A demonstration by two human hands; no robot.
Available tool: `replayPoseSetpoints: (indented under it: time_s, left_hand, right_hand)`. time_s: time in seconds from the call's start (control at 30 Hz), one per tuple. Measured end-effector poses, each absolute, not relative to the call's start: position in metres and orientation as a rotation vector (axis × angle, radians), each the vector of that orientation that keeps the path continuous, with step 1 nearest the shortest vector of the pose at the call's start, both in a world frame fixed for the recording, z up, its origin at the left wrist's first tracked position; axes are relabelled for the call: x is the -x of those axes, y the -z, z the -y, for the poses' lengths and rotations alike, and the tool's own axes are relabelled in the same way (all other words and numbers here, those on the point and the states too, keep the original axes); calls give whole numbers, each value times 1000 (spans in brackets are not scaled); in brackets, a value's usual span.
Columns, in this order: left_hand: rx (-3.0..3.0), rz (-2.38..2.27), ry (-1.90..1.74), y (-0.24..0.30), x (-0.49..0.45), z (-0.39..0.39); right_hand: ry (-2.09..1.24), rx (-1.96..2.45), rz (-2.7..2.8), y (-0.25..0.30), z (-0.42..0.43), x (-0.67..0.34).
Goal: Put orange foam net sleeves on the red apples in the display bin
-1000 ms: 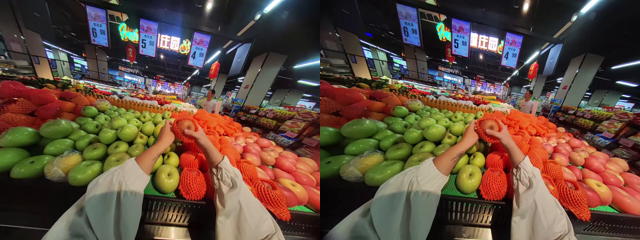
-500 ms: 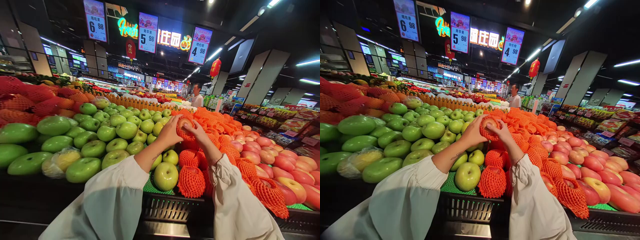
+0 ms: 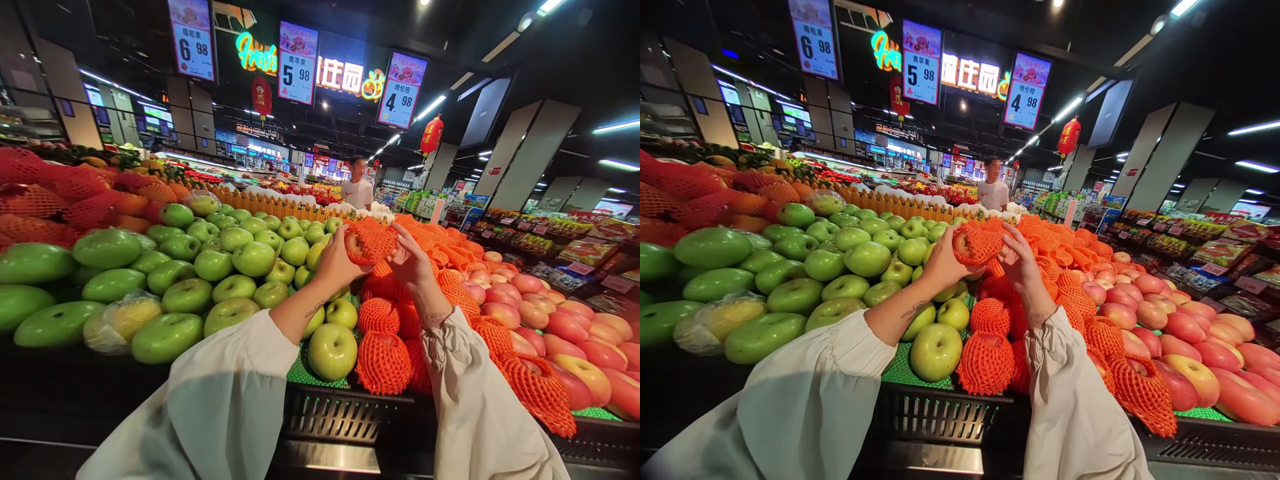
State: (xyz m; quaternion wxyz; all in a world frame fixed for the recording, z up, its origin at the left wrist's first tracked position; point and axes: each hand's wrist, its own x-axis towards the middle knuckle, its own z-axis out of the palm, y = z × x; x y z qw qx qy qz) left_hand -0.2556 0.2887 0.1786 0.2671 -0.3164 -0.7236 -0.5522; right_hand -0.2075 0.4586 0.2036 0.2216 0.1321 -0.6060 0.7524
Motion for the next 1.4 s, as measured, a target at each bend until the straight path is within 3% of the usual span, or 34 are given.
replayPoseSetpoints:
  time_s: [0.23, 0.57, 0.93, 1.2, 1.4]
  left_hand:
    - [732, 1945, 1601, -178, 257, -290]
    - [664, 2051, 1551, -183, 251, -286]
    - [899, 2199, 1374, -187, 241, -282]
    - [1265, 2154, 1532, -180, 248, -283]
    - [1395, 2172, 1448, -179, 247, -281]
  right_hand:
    - [-1986, -294, 1767, -200, -457, 213]
    - [-1076, -414, 1973, -195, -464, 219]
    - [-1452, -527, 2237, -193, -448, 210]
    - [-1372, -398, 2255, -201, -453, 205]
    - [-1299, -499, 2465, -202, -471, 205]
